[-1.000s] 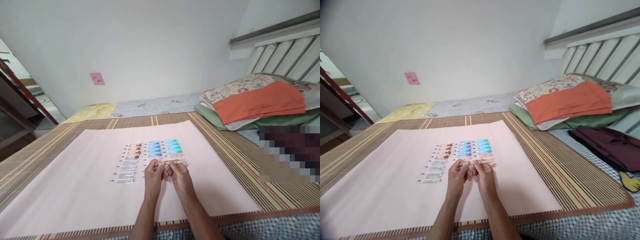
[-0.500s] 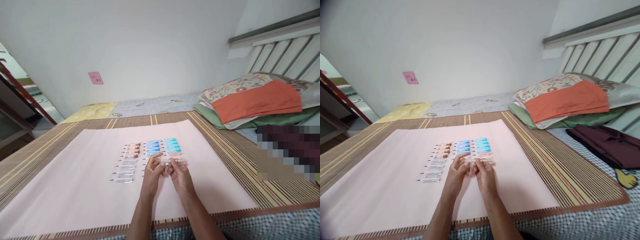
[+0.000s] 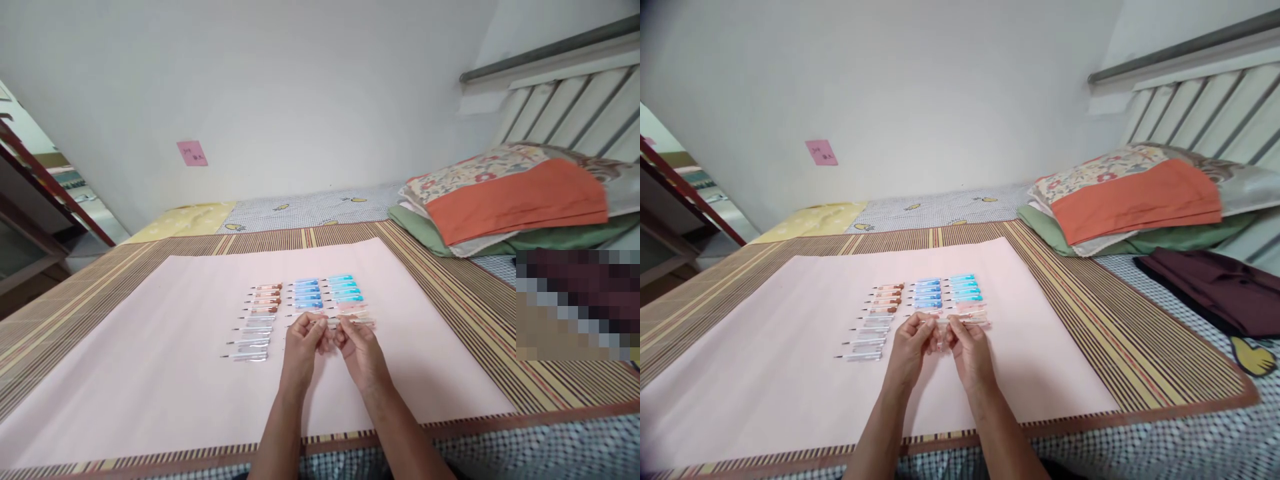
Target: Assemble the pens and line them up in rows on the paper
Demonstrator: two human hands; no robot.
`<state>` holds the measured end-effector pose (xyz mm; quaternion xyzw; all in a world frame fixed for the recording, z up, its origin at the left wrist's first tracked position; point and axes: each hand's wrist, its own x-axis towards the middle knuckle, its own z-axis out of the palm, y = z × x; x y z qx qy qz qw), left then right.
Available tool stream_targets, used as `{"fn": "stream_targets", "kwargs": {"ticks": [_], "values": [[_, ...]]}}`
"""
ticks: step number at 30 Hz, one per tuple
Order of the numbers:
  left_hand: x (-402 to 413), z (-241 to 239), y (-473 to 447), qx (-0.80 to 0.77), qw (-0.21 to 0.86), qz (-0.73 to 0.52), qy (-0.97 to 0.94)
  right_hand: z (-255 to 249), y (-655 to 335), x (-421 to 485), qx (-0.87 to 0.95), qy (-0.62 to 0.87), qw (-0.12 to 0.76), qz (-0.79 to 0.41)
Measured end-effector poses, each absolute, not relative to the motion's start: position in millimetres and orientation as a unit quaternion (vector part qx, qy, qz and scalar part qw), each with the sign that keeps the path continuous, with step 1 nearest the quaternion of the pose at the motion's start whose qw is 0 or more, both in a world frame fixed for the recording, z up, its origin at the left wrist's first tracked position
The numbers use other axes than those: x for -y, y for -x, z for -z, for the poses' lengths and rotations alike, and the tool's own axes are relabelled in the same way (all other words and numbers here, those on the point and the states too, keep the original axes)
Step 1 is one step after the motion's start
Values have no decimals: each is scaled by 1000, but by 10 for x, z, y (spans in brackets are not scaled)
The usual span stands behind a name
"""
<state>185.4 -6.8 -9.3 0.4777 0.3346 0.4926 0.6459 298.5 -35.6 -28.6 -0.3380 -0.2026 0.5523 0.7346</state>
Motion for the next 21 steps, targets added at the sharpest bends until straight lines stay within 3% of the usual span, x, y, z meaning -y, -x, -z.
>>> {"fn": "stream_targets", "kwargs": {"ticks": [5,10,16,21], "values": [[49,135,-1830,-417,600,-491,-475,282,-2969,366,221,343,729,-550],[66,88,-1806,-325,646,-488,-489,276,-2971,365,220,329,730,-557],[57,110,-1826,-401,612,-498,-465,279,-2958,385,225,345,721,-557],[47,89,-1795,-327,661,-483,-472,300,-2971,377,198,340,736,-551]]}}
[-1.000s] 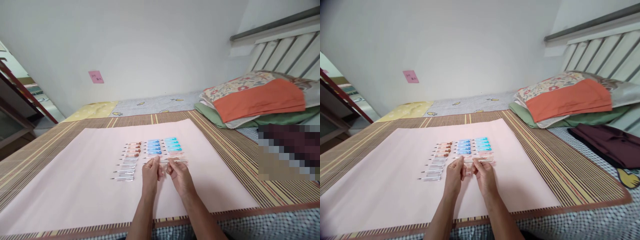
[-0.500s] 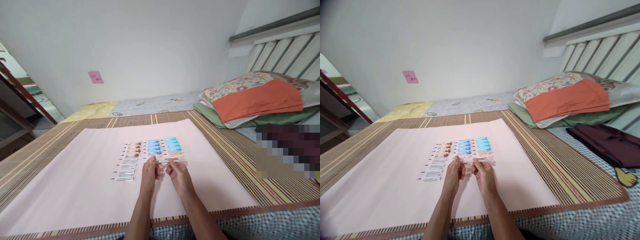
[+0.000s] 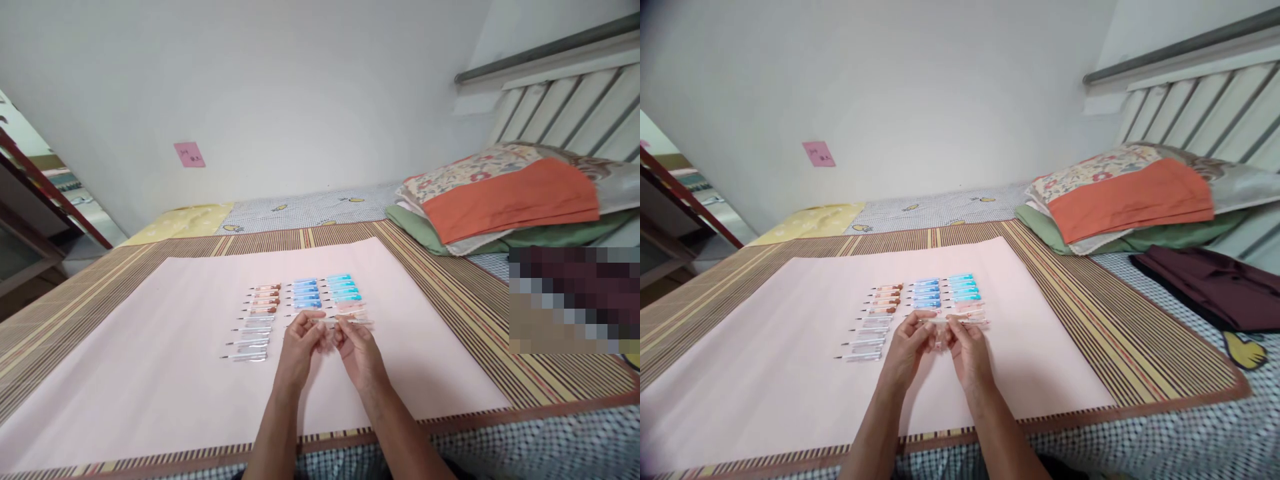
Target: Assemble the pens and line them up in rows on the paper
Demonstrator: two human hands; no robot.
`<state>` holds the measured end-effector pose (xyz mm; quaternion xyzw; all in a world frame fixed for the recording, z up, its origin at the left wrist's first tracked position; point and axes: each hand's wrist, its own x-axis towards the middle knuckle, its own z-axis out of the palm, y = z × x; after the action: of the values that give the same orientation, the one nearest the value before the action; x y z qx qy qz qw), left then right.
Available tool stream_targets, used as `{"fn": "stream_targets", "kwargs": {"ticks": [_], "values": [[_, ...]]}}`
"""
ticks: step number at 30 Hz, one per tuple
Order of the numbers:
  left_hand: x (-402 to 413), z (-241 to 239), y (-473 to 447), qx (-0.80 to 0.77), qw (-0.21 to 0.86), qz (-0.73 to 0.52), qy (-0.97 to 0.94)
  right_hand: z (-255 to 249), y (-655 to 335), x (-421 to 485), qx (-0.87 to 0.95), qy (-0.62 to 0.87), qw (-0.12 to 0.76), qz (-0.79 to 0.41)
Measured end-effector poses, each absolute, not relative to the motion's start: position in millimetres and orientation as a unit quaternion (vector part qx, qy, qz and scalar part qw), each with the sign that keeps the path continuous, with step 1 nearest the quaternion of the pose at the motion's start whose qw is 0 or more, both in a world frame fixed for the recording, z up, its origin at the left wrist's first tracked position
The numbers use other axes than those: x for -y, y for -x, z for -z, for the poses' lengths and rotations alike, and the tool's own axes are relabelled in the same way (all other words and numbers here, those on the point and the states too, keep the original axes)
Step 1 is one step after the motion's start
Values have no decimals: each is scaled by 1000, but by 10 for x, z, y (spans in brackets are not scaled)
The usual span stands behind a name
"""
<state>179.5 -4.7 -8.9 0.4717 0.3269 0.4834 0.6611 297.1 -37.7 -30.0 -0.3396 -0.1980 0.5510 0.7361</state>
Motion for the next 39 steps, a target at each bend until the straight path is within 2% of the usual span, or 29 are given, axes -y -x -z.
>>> {"fn": "stream_targets", "kwargs": {"ticks": [6,12,19,29,35,39], "values": [[39,147,-1803,-404,610,-509,-453,322,-2939,385,199,335,724,-569],[43,98,-1763,-316,673,-491,-454,344,-2931,387,191,316,730,-576],[-10,154,-1745,-399,629,-531,-404,344,-2937,387,183,310,736,-574],[-48,126,-1749,-412,625,-552,-366,341,-3069,359,107,275,767,-569],[-59,136,-1755,-357,684,-555,-312,346,-3145,343,106,274,773,-561],[-39,113,-1800,-299,718,-579,-243,328,-3044,358,94,251,747,-609]]}}
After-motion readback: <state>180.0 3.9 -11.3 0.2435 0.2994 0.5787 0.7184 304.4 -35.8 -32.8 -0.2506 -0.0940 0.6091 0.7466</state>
